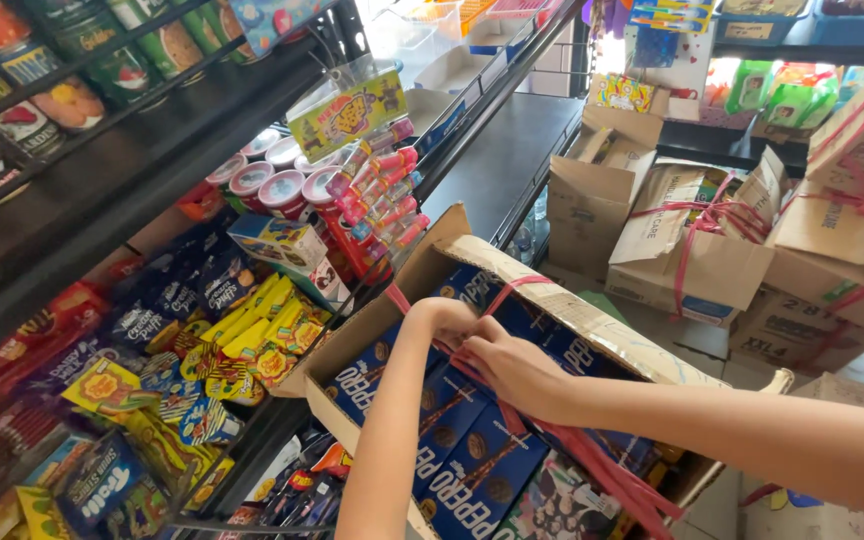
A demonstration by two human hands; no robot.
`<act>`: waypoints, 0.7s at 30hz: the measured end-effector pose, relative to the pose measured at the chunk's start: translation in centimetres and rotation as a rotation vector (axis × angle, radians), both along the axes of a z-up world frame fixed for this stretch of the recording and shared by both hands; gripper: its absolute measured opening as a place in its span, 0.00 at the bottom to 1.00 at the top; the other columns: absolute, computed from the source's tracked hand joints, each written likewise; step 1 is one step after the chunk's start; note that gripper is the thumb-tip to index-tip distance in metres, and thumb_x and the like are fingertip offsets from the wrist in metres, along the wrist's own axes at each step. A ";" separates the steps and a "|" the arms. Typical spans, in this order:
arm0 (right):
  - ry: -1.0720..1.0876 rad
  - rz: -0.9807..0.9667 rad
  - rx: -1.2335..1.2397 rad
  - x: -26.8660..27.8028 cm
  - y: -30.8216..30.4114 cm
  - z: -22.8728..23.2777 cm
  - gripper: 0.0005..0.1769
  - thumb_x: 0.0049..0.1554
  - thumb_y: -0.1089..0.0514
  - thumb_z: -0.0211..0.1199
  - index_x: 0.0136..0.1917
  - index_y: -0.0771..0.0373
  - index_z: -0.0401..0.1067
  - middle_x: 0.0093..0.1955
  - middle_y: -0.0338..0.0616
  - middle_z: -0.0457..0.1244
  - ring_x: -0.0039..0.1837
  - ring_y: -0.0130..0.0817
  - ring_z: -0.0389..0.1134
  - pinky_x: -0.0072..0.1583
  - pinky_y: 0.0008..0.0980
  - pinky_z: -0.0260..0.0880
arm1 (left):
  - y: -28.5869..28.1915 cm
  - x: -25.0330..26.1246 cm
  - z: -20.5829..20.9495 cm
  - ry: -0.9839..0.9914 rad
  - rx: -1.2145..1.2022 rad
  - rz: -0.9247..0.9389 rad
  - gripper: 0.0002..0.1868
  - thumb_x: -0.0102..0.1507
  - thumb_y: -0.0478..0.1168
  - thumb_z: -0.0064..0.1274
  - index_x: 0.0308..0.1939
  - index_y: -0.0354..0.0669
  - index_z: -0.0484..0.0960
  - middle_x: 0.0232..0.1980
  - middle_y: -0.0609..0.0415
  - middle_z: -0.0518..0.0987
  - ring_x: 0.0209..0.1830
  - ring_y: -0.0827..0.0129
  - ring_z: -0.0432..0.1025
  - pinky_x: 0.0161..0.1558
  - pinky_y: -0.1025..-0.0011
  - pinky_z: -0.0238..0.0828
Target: Untying bundled snack boxes on the floor and hanging small candy packages on a display shelf.
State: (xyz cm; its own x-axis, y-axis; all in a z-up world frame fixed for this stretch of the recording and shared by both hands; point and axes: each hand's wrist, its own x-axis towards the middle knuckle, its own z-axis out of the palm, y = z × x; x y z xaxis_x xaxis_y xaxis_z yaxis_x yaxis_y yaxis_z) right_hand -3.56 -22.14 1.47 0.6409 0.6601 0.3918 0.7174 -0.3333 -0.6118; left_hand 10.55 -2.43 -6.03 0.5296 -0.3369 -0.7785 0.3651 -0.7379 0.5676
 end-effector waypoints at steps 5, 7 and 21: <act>-0.078 -0.017 -0.269 0.9 1.0 0.2 0.12 0.60 0.57 0.61 0.56 0.62 0.72 0.61 0.54 0.59 0.48 0.54 0.70 0.50 0.48 0.70 | 0.7 5.5 -7.6 -0.038 0.121 -0.047 0.14 0.62 0.52 0.54 0.30 0.48 0.80 0.27 0.58 0.78 0.19 0.71 0.67 0.25 0.70 0.63; -0.070 0.007 -0.270 1.2 1.6 0.2 0.15 0.57 0.55 0.64 0.55 0.64 0.72 0.60 0.54 0.59 0.48 0.54 0.70 0.49 0.49 0.70 | 0.8 6.6 -9.2 -0.037 0.081 -0.056 0.13 0.61 0.51 0.54 0.30 0.47 0.81 0.27 0.56 0.79 0.19 0.70 0.68 0.23 0.69 0.61; -0.009 0.039 -0.251 3.4 2.4 -0.1 0.08 0.56 0.56 0.64 0.47 0.61 0.76 0.49 0.49 0.65 0.49 0.52 0.70 0.50 0.48 0.70 | 0.7 -10.8 14.2 -1.341 0.462 -0.002 0.25 0.56 0.51 0.62 0.54 0.45 0.84 0.50 0.39 0.77 0.56 0.45 0.68 0.57 0.54 0.64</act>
